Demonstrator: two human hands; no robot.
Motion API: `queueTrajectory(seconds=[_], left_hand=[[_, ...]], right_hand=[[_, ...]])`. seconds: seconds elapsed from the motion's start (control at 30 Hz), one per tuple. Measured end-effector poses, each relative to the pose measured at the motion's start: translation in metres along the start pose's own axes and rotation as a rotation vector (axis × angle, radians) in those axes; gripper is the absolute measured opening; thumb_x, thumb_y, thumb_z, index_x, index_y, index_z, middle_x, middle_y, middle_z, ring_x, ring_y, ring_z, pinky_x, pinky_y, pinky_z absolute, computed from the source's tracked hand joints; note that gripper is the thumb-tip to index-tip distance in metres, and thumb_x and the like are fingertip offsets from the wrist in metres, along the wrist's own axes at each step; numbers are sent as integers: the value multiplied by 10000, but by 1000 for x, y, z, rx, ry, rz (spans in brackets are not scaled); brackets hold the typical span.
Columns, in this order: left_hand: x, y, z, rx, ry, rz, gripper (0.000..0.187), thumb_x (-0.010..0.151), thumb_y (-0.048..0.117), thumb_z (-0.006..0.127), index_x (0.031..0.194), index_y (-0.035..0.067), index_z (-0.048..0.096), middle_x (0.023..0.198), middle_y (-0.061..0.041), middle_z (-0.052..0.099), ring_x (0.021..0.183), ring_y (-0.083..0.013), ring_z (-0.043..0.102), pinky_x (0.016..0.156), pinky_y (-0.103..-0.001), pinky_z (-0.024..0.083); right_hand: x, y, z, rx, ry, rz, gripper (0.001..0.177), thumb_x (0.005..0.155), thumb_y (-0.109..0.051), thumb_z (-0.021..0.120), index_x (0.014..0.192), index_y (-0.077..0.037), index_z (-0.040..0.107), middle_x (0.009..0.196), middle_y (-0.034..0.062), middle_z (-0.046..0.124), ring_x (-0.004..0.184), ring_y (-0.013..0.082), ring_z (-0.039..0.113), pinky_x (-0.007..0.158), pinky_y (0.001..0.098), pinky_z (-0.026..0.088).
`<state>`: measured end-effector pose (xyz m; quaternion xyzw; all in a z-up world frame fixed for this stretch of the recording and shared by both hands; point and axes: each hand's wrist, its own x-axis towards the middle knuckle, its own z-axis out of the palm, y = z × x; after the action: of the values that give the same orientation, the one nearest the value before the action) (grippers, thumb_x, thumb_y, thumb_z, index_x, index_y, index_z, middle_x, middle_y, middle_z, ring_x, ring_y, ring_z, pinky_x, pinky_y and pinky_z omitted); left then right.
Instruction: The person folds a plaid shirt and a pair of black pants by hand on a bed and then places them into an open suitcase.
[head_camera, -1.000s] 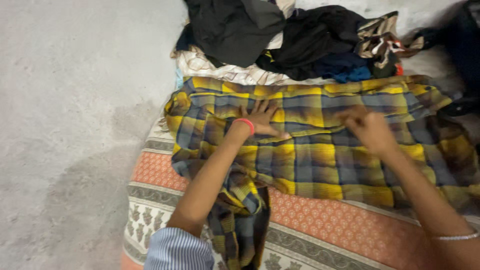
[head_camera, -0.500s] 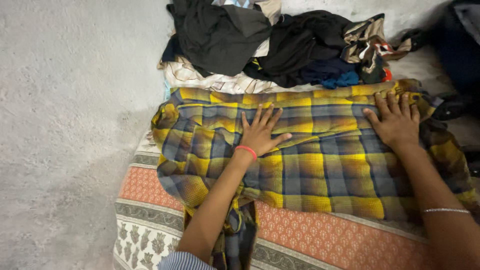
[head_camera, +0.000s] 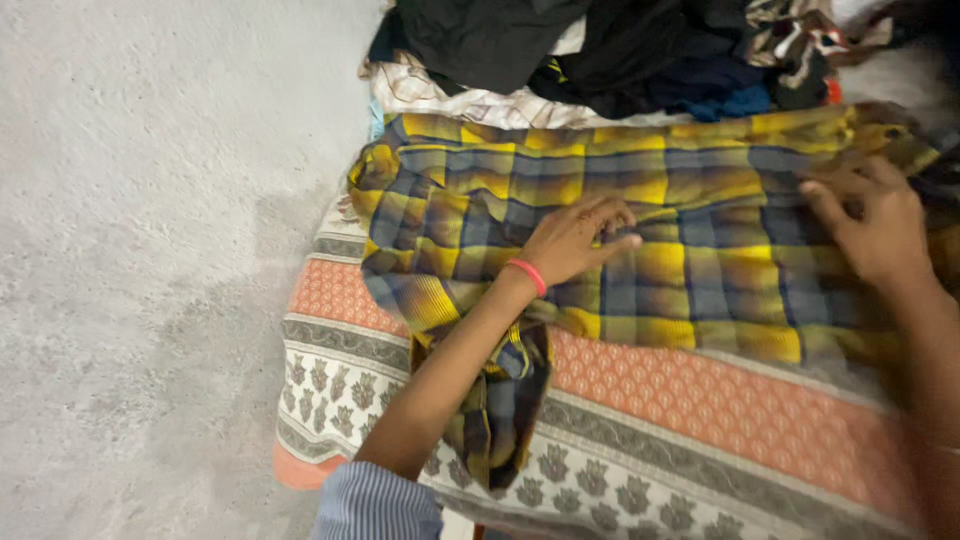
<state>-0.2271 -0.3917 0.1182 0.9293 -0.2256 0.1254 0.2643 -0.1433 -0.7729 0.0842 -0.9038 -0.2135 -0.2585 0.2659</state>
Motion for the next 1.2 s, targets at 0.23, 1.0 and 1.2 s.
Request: queueTrajectory(seconds=[0.23, 1.0, 1.2], left_hand=[[-57, 48, 15, 80, -282, 315, 599, 758, 644, 724, 1135, 184, 656, 950, -4, 651, 864, -225, 691, 693, -412, 551], [-53, -17, -45, 157, 352, -283, 273, 988, 359, 585, 1154, 200, 733, 1043, -167, 744, 929, -415, 699, 791, -538, 542], [5, -62, -21, 276, 374, -417, 324, 1038, 385, 512, 1172, 143, 682, 1030, -205, 733, 939, -454, 689, 792, -579, 530]], right_hand=[[-86, -75, -70, 214, -307, 28, 434, 763, -291, 841, 1162, -125, 795, 1117, 58, 769, 989, 183, 724, 856, 365, 572], [-63, -10, -106, -83, 249, 29, 301, 942, 15, 708, 1237, -32, 743, 1101, 201, 746, 993, 284, 745, 935, 414, 595], [16, 69, -59, 188, 335, 134, 311, 926, 37, 752, 1233, 24, 703, 1115, 163, 753, 1009, 208, 735, 878, 335, 582]])
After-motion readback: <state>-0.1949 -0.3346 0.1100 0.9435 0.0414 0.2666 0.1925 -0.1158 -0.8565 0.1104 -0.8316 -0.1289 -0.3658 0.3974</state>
